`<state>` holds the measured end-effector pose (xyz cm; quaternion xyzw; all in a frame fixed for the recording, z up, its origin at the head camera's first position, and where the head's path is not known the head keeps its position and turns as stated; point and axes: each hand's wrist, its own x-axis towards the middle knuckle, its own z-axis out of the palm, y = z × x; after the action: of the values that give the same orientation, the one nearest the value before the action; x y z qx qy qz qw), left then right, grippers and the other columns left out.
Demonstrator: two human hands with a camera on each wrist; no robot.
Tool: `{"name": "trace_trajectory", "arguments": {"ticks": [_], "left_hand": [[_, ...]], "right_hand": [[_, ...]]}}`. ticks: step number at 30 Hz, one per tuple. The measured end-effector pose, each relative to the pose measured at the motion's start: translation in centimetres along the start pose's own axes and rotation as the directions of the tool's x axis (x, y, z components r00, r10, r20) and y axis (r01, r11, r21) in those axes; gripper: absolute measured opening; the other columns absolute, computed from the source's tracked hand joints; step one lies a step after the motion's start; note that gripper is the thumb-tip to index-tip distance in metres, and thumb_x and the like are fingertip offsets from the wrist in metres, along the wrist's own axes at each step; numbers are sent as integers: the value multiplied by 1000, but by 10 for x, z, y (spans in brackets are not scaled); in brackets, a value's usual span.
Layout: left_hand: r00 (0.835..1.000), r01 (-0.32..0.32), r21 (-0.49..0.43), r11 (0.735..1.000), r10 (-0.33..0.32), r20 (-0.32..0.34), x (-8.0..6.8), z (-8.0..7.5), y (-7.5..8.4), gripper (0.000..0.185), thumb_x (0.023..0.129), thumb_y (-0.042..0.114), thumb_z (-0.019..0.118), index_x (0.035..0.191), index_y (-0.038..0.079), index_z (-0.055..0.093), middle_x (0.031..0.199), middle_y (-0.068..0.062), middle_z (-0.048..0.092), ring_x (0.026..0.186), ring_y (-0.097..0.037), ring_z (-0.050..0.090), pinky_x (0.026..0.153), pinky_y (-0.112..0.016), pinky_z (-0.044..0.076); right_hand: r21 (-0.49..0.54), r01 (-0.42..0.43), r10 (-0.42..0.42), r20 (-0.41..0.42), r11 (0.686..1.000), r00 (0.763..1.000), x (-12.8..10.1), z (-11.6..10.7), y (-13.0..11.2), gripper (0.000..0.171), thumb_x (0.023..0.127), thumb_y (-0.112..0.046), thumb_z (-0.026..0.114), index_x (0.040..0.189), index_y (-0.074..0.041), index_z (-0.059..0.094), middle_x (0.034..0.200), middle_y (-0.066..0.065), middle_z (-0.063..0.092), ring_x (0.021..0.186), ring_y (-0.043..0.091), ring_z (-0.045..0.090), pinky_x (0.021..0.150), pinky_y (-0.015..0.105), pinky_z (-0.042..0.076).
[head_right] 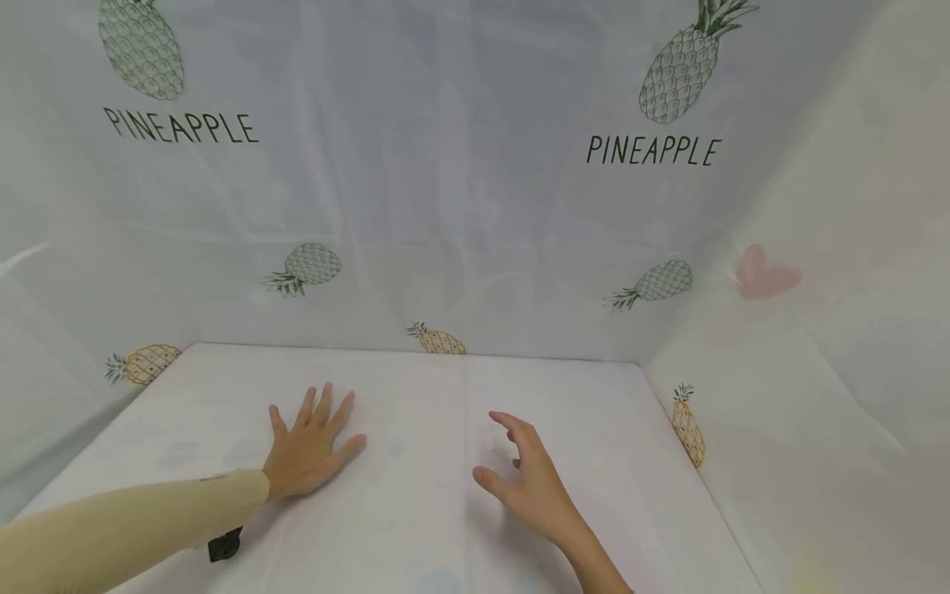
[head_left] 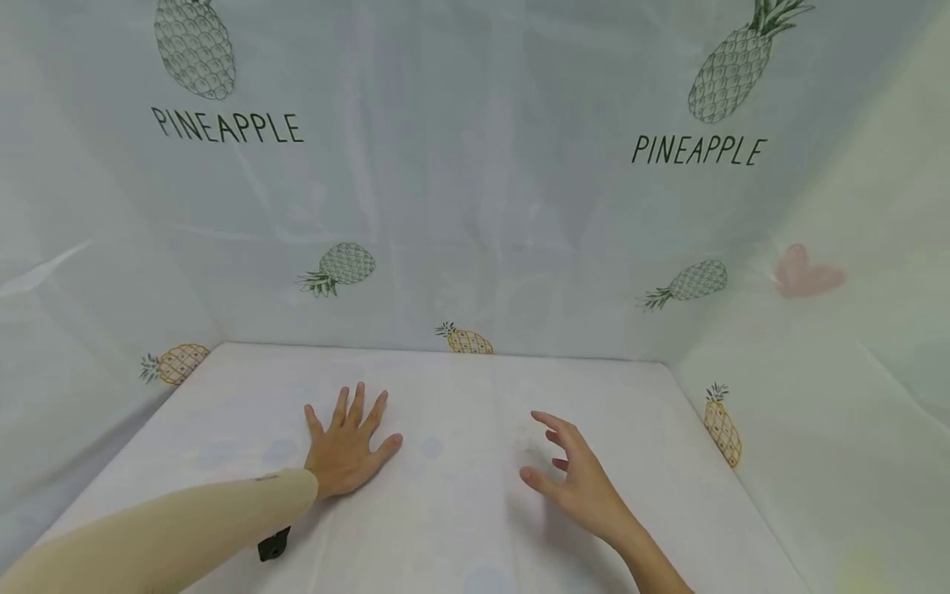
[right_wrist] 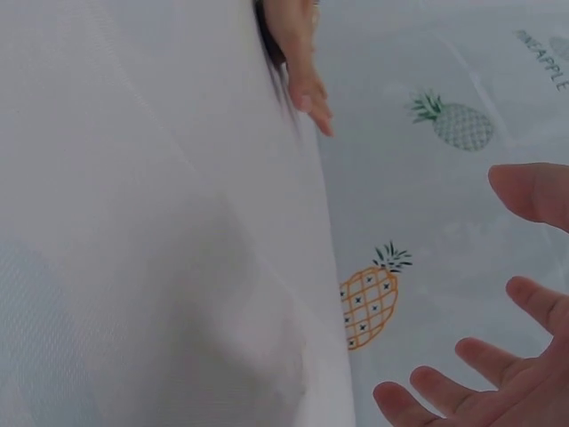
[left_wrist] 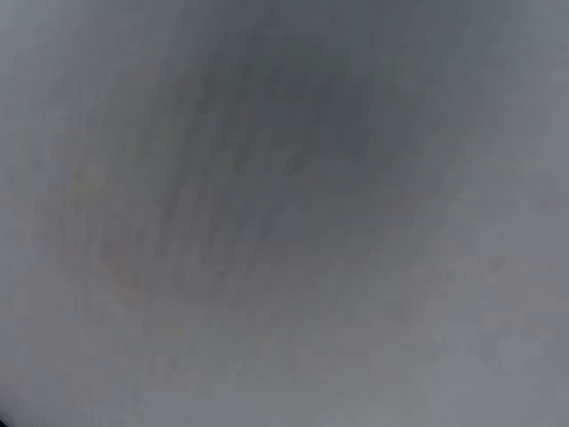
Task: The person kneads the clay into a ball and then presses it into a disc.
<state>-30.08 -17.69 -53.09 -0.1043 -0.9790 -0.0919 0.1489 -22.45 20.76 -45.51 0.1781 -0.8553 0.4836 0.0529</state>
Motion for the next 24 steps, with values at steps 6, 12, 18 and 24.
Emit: {"name": "trace_trajectory", "arguments": {"ticks": [6,12,18,24], "left_hand": [[1000,3,6,1000,-3,28,-2,1,-4,88,103,78,37,170,22,28,176,-23,14,161,-50,9,108,-88,-13],[1000,3,28,1000,-4,30,0,3,-11,90,101,82,31,171,26,23,177,-21,12,162,-48,7,106,-89,-15],[993,5,-83,997,5,122,5,3,-6,87,105,76,32,172,21,20,177,-22,9,161,-51,5,106,-87,-20],[921,109,-227,968,-13,389,7,-26,-1,88,108,71,29,172,14,8,178,-20,1,159,-55,-2,107,-86,-18]], "right_hand": [[10,8,-8,-6,1000,1000,-5,3,-2,75,94,-28,85,158,-29,44,163,8,43,148,45,45,108,57,52],[6,36,-36,0,999,999,-6,6,-6,76,95,-29,84,159,-27,43,163,9,42,147,45,46,108,57,51],[-11,8,-8,5,1000,1000,-10,0,-2,75,95,-32,84,158,-29,43,163,7,42,147,45,46,108,55,52],[-67,9,-10,-21,998,1000,-12,-10,10,76,95,-28,84,159,-23,44,162,8,44,146,45,46,107,60,51]]}}
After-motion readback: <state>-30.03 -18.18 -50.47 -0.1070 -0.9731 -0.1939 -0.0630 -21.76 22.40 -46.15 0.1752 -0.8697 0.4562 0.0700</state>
